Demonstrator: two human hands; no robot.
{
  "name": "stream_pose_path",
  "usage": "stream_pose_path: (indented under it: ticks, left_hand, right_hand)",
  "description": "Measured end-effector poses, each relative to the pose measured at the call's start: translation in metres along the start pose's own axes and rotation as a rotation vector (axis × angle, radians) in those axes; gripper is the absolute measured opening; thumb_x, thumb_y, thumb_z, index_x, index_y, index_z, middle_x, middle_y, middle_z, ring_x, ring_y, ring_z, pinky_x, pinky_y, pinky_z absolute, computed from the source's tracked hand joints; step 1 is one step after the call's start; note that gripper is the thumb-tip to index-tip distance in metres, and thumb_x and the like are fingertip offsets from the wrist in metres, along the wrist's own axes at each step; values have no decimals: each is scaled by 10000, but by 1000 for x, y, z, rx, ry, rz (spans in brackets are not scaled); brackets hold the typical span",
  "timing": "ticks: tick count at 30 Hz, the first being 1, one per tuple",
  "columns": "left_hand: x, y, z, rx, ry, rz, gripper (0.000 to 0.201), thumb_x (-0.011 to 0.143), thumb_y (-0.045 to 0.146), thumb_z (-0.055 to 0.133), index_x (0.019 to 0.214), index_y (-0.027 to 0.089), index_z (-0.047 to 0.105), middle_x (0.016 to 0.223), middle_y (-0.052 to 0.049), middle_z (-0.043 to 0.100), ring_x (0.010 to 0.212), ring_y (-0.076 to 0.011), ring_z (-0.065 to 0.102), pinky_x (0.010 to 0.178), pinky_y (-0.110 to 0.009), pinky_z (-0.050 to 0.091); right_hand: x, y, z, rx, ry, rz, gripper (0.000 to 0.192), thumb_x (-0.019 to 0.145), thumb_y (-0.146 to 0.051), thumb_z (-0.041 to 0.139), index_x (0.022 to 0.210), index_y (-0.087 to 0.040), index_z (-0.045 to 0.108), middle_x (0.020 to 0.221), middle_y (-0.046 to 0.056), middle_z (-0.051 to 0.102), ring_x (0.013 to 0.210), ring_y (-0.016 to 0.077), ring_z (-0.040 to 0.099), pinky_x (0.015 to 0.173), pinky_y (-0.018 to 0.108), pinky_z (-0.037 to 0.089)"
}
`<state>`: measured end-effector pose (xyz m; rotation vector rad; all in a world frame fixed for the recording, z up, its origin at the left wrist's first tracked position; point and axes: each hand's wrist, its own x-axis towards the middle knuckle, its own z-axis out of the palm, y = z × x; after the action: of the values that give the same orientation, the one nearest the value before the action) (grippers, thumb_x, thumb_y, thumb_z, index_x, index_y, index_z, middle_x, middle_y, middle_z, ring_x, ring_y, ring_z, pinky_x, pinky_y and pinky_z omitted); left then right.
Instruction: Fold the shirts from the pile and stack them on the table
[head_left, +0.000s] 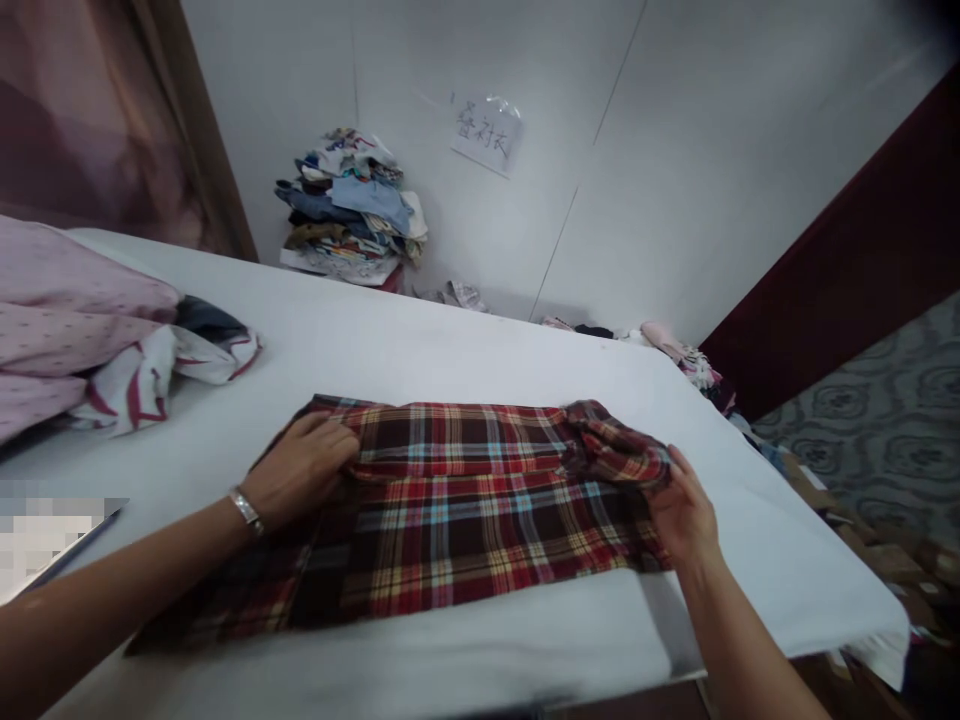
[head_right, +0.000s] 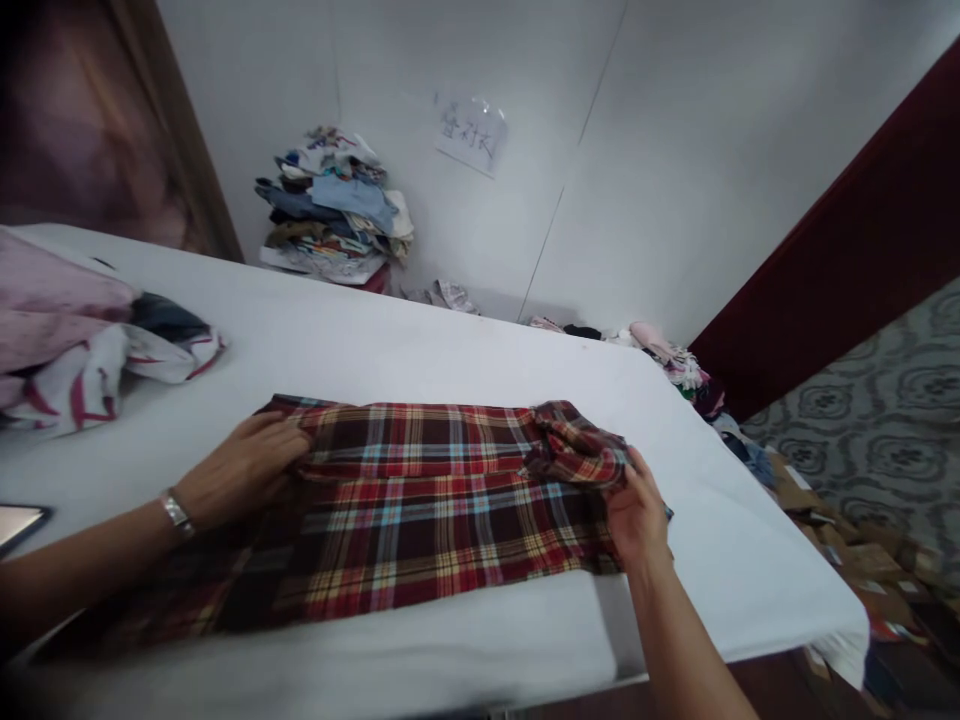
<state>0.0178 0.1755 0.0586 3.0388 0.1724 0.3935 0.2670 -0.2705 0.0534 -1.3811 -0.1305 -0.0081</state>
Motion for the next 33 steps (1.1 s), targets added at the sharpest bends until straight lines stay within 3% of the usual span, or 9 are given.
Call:
stream_pose_path:
  ticks: [4, 9, 11, 14, 18, 23, 27, 29, 33]
  left_hand:
    - [-16, 18, -3, 92, -38, 29, 160, 734, 107, 440, 703, 233, 532, 753, -44, 610, 754, -229, 575, 887, -422, 387]
    - [-27, 28, -15, 164, -33, 19, 247, 793, 96, 368, 748, 228, 572, 768, -56, 620, 763, -234, 580, 821, -409, 394]
    - [-31, 31, -19, 187, 4, -18, 241, 802, 105, 372, 758, 225, 576, 779, -59, 619, 775, -231, 577, 822, -401, 394]
    - [-36, 38, -21, 204, 87, -66, 222, 809, 104, 377, 762, 214, 564, 787, -58, 611, 771, -219, 559, 840, -389, 390]
    - [-43, 44, -19, 175, 97, -45, 214, 776, 60, 390, 771, 198, 553, 790, -57, 611, 773, -211, 550, 826, -377, 391]
    - [-59, 48, -14, 118, 110, -48, 197, 763, 51, 416, 787, 182, 560, 876, -69, 638, 853, -219, 563, 852, -388, 390]
    - [-67, 46, -5, 79, -39, -104, 220, 761, 49, 406, 768, 182, 581, 834, -74, 634, 799, -225, 572, 757, -373, 407]
    - [-69, 45, -4, 74, -66, -114, 228, 748, 45, 406, 770, 182, 587, 830, -72, 634, 796, -226, 579, 750, -367, 409]
    - [-75, 46, -13, 49, 6, -118, 235, 755, 74, 393, 788, 191, 594, 866, -65, 654, 830, -225, 601, 800, -372, 414]
  right_hand:
    - [-15, 19, -20, -20, -38, 195, 428, 761, -472, 600, 1179, -383, 580, 1220, -11, 645, 977, 234, 677, 675, 393, 602]
    - [-22, 8, -18, -161, -215, 350, 329, 799, -605, 492, 977, -390, 664, 1142, 1, 690, 1122, 271, 613, 824, 433, 576]
    - [-23, 1, -18, -140, -212, 387, 311, 777, -587, 536, 933, -362, 683, 1108, 14, 704, 1123, 278, 611, 870, 433, 565]
    - [-22, -7, -24, 4, -70, 275, 241, 725, -458, 627, 926, -341, 694, 1117, 6, 699, 1132, 279, 608, 971, 467, 514]
    - [-19, -10, -46, 154, 68, 96, 187, 730, -326, 616, 896, -332, 700, 1093, -8, 701, 1115, 238, 619, 1030, 483, 461]
    - [-23, -5, -76, 373, 177, 55, 176, 672, -252, 680, 847, -252, 694, 934, -38, 725, 905, 167, 677, 911, 363, 533]
    - [-35, 5, -75, 262, 97, 407, 286, 718, -340, 684, 986, -243, 692, 941, -3, 733, 779, 177, 684, 698, 324, 568]
    - [-41, 11, -70, 215, 70, 531, 306, 725, -359, 689, 1013, -256, 686, 946, -4, 733, 779, 184, 685, 674, 320, 568]
    - [-48, 16, -64, 147, 48, 412, 397, 663, -277, 742, 1050, -298, 655, 970, -37, 722, 806, 173, 678, 678, 295, 559]
